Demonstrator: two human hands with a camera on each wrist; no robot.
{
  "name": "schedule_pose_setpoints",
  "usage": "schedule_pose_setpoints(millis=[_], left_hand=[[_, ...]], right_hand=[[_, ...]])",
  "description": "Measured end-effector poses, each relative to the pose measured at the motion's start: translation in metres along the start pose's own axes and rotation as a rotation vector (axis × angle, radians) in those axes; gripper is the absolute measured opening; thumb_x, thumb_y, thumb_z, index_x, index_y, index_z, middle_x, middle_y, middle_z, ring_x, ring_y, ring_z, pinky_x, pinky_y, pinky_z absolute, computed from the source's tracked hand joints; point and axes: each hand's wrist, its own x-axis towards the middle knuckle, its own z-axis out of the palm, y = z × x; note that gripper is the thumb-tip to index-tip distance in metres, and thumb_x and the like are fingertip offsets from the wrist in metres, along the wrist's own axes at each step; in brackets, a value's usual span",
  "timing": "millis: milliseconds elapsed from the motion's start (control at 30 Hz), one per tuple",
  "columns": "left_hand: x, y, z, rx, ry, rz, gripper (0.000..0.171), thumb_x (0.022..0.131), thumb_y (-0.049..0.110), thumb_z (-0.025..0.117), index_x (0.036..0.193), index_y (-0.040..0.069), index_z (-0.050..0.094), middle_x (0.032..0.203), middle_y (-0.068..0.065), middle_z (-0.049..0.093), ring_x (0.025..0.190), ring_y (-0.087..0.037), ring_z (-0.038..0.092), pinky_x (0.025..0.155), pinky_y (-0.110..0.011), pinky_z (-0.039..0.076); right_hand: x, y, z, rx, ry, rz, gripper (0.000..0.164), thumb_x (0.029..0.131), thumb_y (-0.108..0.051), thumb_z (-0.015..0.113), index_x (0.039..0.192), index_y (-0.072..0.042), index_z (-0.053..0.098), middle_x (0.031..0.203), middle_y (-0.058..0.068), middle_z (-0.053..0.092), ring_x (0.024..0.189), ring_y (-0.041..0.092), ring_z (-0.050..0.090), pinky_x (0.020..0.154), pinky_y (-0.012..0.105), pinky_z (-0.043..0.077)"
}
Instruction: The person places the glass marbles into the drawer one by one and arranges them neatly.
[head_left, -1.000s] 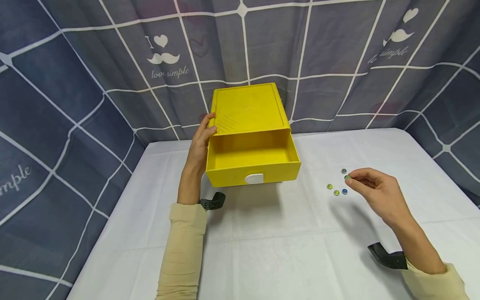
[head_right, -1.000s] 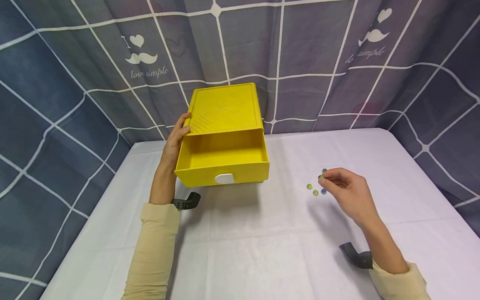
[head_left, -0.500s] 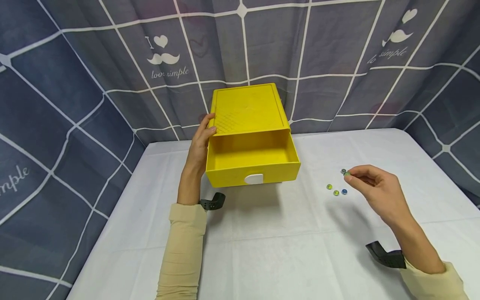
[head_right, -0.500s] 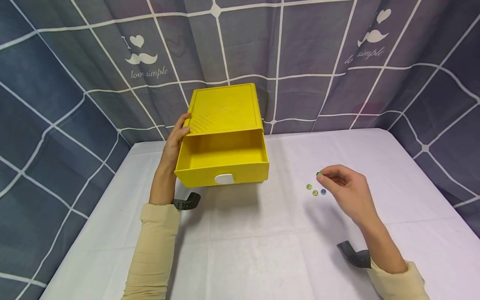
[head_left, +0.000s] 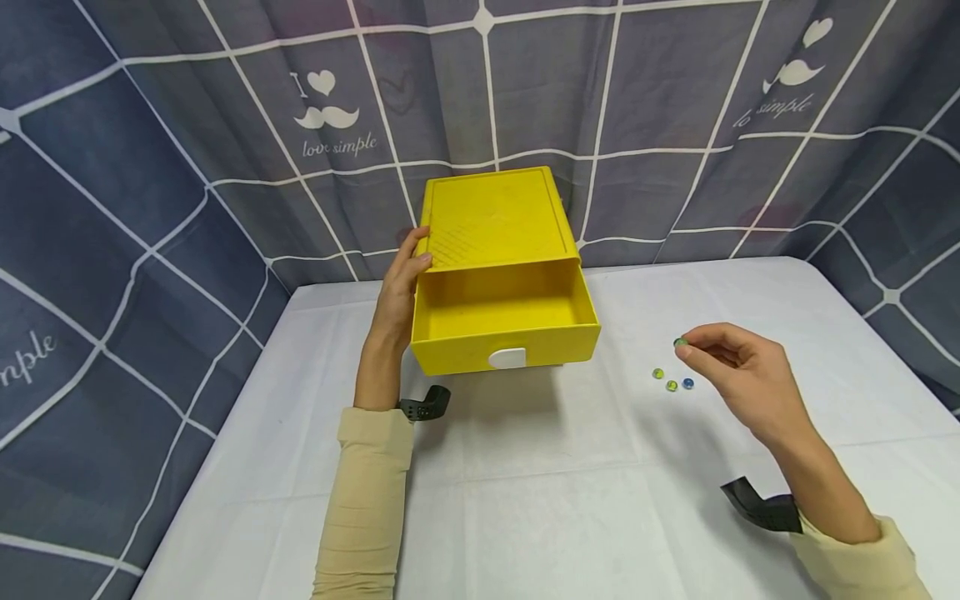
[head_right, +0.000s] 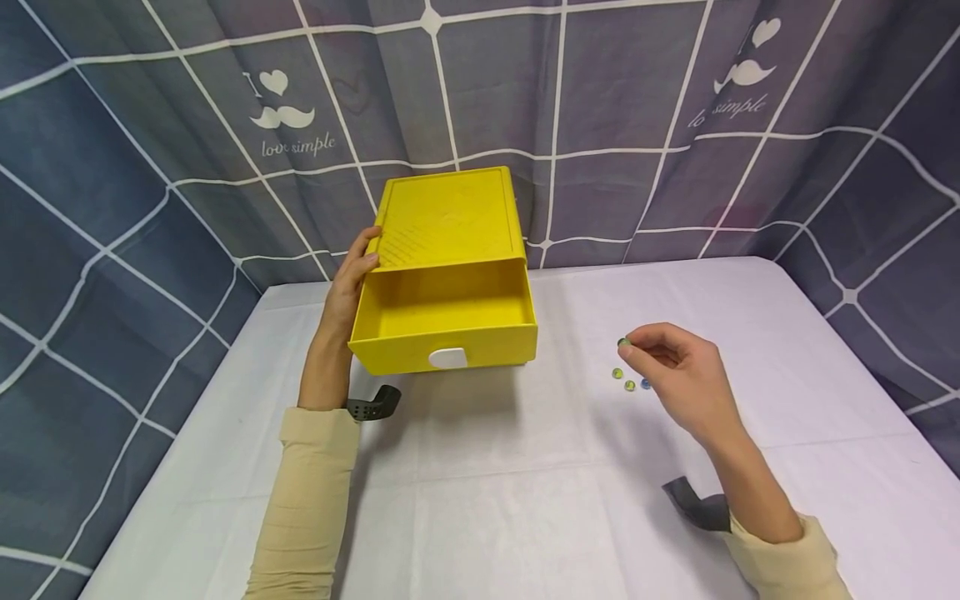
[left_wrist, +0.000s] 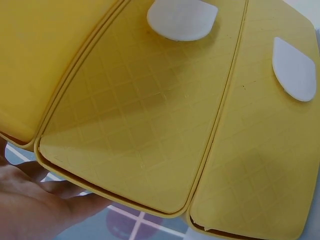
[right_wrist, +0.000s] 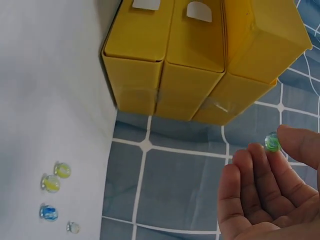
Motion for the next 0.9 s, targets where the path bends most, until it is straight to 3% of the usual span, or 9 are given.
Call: schedule_pose_setpoints(millis=[533,900], left_hand=[[0.001,-0.001,0.000,-0.007,0.000,0.004,0.053,0.098,0.027,0.046,0.148,0.016,0.037,0.148,-0.003,0.034,0.128,-0.020,0.039,0.110,-0.042,0.029],[0.002,-0.001,-0.001,-0.017,-0.004,0.005,0.052,0.098,0.028,0.047,0.148,0.016,0.037,0.147,-0.004,0.035,0.126,-0.021,0.040,0.110,-0.042,0.030]], right_hand=[[0.010,-0.018,0.008,0.025,-0.001,-0.013,0.015,0.089,-0.008,0.072,0.103,-0.002,0.071,0.091,-0.011,0.069,0.080,0.007,0.064,0.070,0.015,0.049],[0.016,-0.041,0.017,0.054,0.001,-0.082,0.013,0.089,-0.004,0.072,0.101,0.000,0.071,0.089,-0.008,0.070,0.077,0.010,0.064,0.068,0.016,0.050]])
